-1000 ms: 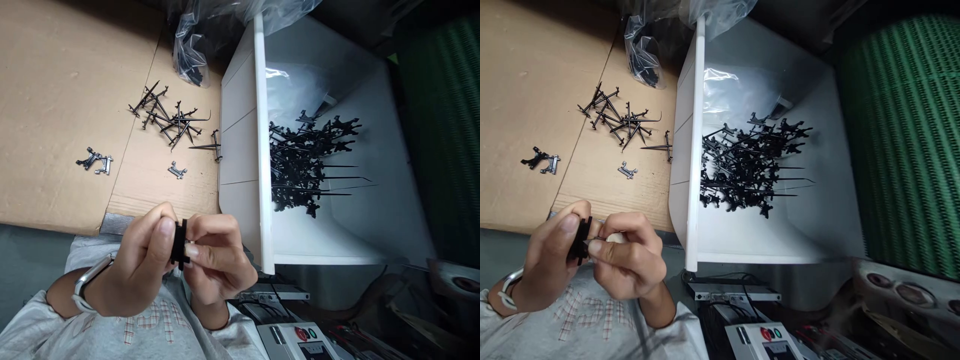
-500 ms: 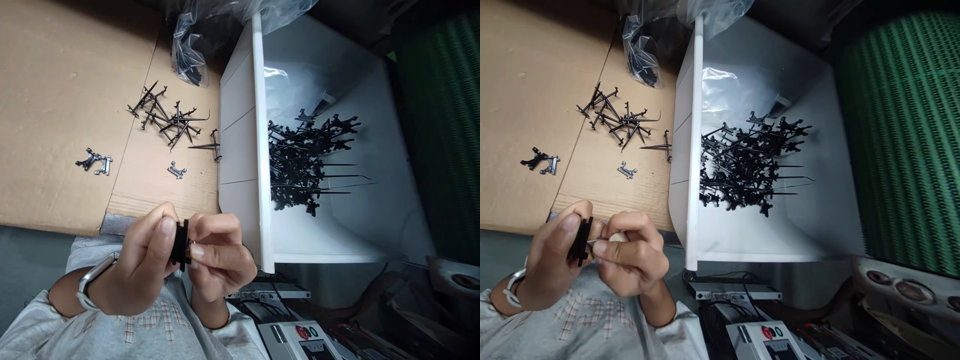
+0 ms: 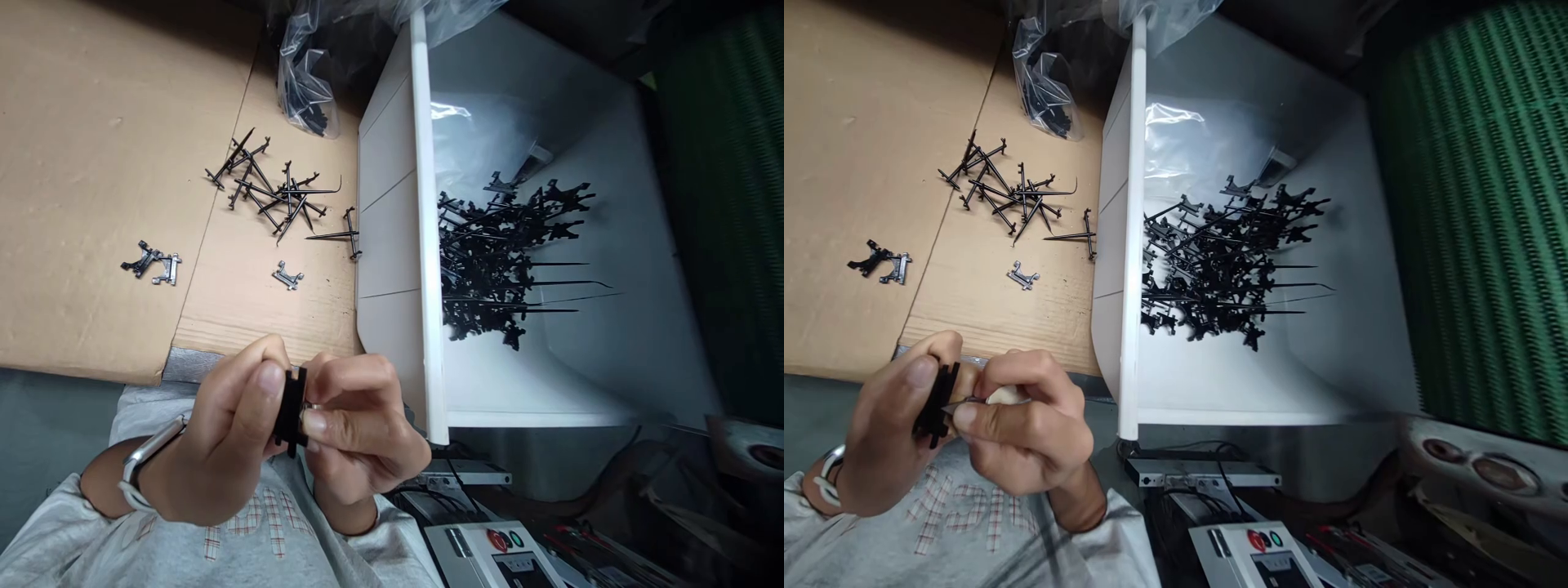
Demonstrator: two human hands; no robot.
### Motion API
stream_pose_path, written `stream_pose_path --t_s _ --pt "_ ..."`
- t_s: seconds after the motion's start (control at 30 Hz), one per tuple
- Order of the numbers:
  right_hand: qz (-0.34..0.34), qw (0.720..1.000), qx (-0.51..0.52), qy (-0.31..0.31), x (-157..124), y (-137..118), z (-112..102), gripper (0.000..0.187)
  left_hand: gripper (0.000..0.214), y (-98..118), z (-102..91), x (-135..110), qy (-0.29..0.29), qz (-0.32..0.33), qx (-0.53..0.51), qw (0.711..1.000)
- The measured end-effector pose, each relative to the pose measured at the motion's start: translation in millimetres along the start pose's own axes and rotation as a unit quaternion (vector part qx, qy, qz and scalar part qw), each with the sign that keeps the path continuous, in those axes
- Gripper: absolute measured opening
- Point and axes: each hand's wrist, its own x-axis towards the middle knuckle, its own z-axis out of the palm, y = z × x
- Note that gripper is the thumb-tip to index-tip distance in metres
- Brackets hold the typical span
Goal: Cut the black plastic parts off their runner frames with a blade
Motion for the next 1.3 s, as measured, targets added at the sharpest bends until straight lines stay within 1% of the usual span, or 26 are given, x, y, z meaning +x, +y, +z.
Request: stream_pose_path --t_s 0.23,0.47,0.6,0.7,0.8,1.0,1.1,1.2,1.3 --pt "0.003 1.0 0.006 -0.003 1.1 0.0 0.3 0.012 0.033 -1.8 -1.2 0.3 -0.008 0.011 0.012 1.0" --pt "0.0 1.0 -0.002 -0.016 2.3 2.7 -0.6 0.011 0.034 -2.3 0.7 -0.4 0.007 0.012 0.016 1.0" --pt "-0.006 1.0 -0.007 -0.014 0.8 3.6 -0.7 0.009 0.035 -3.1 1.0 -0.9 0.017 0.015 0.026 0.999" --pt "0.004 1.0 0.004 -0.01 -0.2 2.1 -0.2 0.013 0.036 -4.5 0.8 -1.5 0.023 0.018 0.029 0.999" --pt "0.013 1.0 -0.009 -0.001 -1.4 0.5 0.1 0.016 0.035 -5.8 0.7 -1.8 0.02 0.028 0.028 0.999" --pt "0.003 1.0 0.004 -0.013 -2.8 0.4 -1.4 0.007 0.033 -6.6 2.7 -1.3 0.008 0.049 0.027 0.998" --pt "0.007 1.0 -0.009 -0.012 -3.2 -0.7 -1.8 0.005 0.032 -8.0 3.6 -1.3 0.017 0.055 0.035 0.998" --pt "0.019 0.999 -0.032 -0.002 -3.3 -2.1 -1.3 0.008 0.032 -9.7 3.7 -1.6 0.027 0.069 0.06 0.995" --pt "0.001 1.0 -0.03 0.004 -3.3 -1.6 -0.5 0.008 0.031 -9.6 4.1 -1.4 0.012 0.081 0.062 0.995"
